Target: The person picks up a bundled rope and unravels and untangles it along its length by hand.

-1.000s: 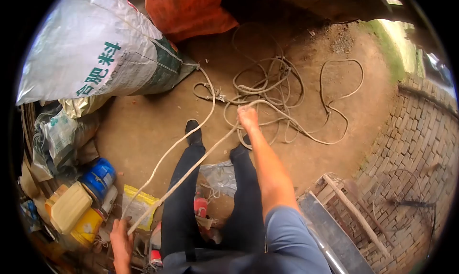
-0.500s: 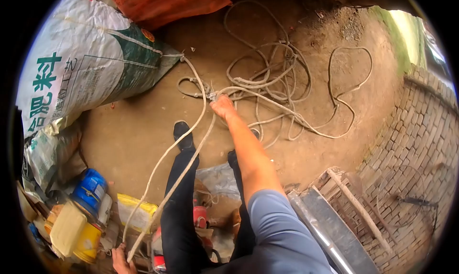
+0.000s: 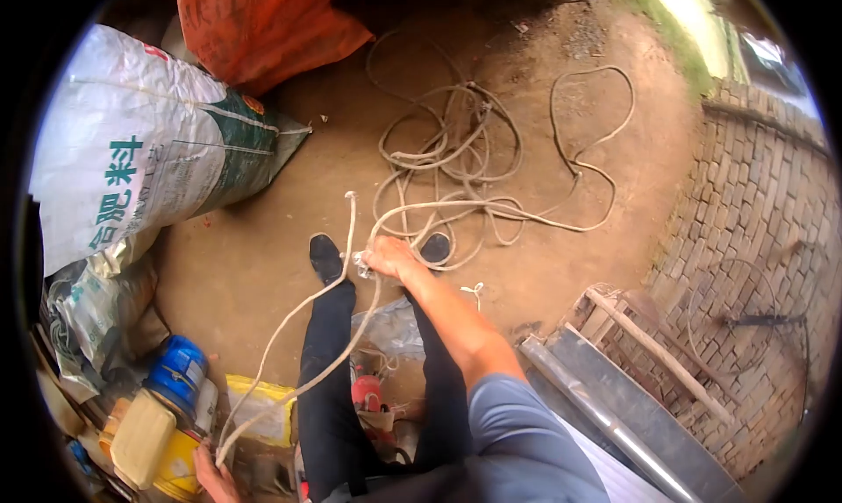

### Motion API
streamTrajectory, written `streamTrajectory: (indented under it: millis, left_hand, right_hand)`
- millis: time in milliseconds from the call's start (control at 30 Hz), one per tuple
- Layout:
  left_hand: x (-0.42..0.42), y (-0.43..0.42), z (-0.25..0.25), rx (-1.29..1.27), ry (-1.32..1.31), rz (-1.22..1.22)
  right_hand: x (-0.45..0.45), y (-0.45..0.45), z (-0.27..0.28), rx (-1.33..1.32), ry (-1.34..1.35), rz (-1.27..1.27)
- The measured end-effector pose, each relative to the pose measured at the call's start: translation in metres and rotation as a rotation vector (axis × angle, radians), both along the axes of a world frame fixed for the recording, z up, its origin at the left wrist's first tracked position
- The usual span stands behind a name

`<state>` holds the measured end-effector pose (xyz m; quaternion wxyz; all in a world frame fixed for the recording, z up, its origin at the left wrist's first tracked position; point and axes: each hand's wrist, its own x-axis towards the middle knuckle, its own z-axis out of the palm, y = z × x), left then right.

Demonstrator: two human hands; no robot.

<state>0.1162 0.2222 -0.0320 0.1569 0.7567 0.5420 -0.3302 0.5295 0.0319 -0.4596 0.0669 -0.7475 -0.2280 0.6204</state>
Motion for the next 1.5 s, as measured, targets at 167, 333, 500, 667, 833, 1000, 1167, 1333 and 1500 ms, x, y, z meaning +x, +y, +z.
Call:
streamTrajectory:
  millis: [167,333,500,667,833,1000,1167,1333,1500]
  left_hand:
    - [-0.071,0.036,0.018,0.166,-0.261,-0.001]
    - [-0.077,0.065,0.023,0.277,-0.224,-0.080]
    - [0.101,0.037,0.084,0.183,-0.544,-0.118]
    - [0.200,-0.004,0.128,-0.064,-0.867,0.010]
    - [0.250,-0.060,0.142,-0.499,-1.150,0.345]
    - [0.278,-0.084,0.139,-0.586,-1.279,0.465]
    - [0.318,-0.106,0.166,-0.829,-1.434,1.115]
    - [0.325,-0.108,0.162,-0.686,-1.476,1.249]
    - [0.321,-0.097,0.134,-0.581,-1.257,0.962]
  right_hand:
    - [0.009,0.024,0.170,0.311,0.112,-0.433]
    - [0.003,0.053,0.315,0.564,0.220,-0.617]
    - [0.005,0.064,0.435,0.789,0.407,-0.862]
    - [0.019,0.044,0.502,0.844,0.397,-0.887]
    - [0.026,0.024,0.549,0.918,0.378,-0.800]
    - [0.045,-0.002,0.572,0.919,0.325,-0.667]
    - [0.067,-0.020,0.602,0.886,0.223,-0.445]
    - [0.060,-0.030,0.604,1.022,0.204,-0.285]
    - [0.064,-0.035,0.610,0.835,0.180,-0.253]
